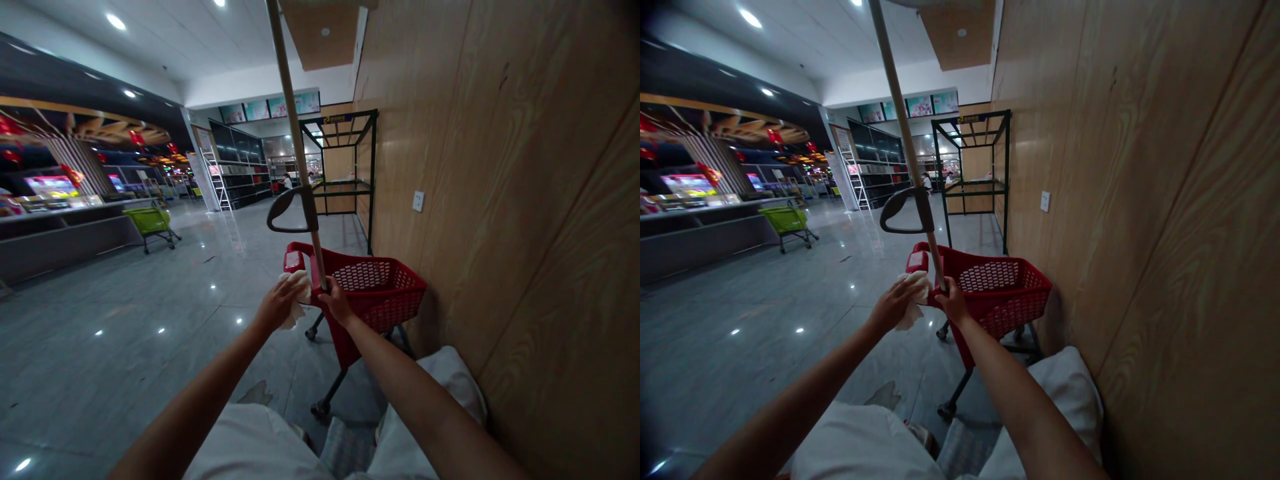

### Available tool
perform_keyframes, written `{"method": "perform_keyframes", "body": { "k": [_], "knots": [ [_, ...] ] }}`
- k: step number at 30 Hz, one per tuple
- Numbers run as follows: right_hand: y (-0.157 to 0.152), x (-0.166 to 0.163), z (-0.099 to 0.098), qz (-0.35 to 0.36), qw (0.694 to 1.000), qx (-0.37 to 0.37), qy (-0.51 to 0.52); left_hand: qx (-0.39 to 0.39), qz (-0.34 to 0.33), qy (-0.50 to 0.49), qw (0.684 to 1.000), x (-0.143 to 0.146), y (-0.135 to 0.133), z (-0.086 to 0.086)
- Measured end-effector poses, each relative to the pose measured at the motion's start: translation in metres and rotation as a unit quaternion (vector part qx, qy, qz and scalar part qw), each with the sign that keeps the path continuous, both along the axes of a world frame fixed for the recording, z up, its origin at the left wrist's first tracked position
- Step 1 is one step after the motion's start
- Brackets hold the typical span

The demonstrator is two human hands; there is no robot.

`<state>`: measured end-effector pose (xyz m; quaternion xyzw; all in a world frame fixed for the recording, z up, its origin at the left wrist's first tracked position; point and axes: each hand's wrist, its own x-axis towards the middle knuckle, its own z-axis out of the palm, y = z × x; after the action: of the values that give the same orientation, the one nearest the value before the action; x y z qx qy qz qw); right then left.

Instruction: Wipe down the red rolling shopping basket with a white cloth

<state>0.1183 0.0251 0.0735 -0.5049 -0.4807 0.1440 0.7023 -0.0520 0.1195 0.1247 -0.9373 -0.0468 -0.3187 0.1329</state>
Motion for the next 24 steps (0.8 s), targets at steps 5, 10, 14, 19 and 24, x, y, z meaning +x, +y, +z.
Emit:
{"method": "perform_keyframes", "body": {
  "k": [5,10,14,19,24],
  "knots": [
    [-0.022,0.005,0.0,-0.008,1.0,0.005,0.003,0.0,0.013,0.031,0.999,0.005,-0.004,0.015],
    [-0.048,0.029,0.005,0.032,0.999,0.007,-0.008,-0.015,0.044,0.0,0.999,0.017,0.014,0.033],
    [-0.064,0.058,0.011,0.001,0.997,-0.051,-0.058,-0.031,0.043,0.019,0.998,0.033,0.019,0.027],
    [-0.075,0.046,0.03,-0.323,0.91,-0.083,-0.248,-0.048,0.04,0.009,0.998,0.057,-0.008,0.013],
    [-0.075,0.015,0.052,-0.289,0.802,-0.201,-0.482,-0.04,0.045,0.015,0.998,0.071,-0.03,0.018]
  ]
}}
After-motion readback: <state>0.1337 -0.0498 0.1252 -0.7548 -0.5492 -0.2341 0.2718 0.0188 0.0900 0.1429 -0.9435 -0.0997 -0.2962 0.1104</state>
